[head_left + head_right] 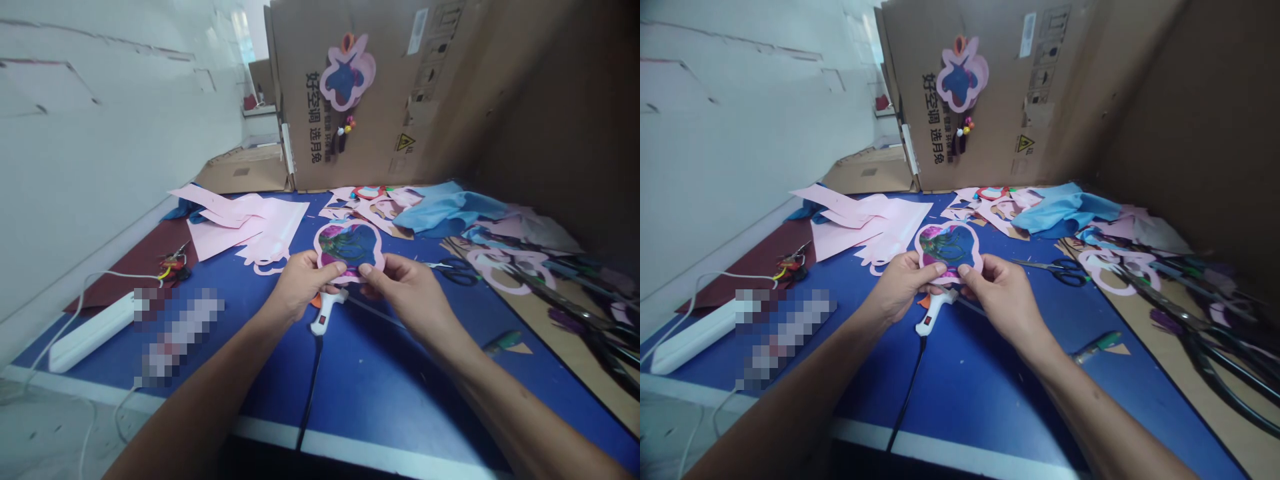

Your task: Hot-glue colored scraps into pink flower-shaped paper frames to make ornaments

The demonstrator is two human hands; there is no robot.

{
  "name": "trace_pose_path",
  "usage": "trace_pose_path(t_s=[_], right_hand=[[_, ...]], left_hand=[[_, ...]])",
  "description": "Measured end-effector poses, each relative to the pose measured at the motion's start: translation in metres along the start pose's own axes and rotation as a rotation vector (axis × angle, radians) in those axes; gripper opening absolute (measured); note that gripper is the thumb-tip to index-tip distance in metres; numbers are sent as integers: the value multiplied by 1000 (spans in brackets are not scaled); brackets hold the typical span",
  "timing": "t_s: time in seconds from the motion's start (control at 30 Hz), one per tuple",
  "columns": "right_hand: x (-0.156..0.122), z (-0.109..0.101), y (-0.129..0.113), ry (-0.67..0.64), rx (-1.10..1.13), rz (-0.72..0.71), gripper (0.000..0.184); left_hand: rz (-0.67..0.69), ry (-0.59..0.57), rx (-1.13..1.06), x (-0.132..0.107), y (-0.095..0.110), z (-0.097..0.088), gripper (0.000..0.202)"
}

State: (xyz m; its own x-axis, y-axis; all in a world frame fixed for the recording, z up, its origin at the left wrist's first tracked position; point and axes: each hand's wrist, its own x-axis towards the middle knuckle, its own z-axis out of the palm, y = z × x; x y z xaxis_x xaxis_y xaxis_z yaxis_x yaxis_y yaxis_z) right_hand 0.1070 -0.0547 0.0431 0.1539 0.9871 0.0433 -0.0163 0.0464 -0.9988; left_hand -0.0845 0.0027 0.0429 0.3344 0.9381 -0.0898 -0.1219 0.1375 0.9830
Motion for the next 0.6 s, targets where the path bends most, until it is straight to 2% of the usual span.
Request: trace_pose_path(t_s=[0.33,0.6], right_hand=[[4,5,7,-51,164,-39,49],[6,3,13,-87,106,-68,50]], left_hand=[[-22,-10,-40,-2,2,5,39],[-34,20,44,-1,3,4,30]])
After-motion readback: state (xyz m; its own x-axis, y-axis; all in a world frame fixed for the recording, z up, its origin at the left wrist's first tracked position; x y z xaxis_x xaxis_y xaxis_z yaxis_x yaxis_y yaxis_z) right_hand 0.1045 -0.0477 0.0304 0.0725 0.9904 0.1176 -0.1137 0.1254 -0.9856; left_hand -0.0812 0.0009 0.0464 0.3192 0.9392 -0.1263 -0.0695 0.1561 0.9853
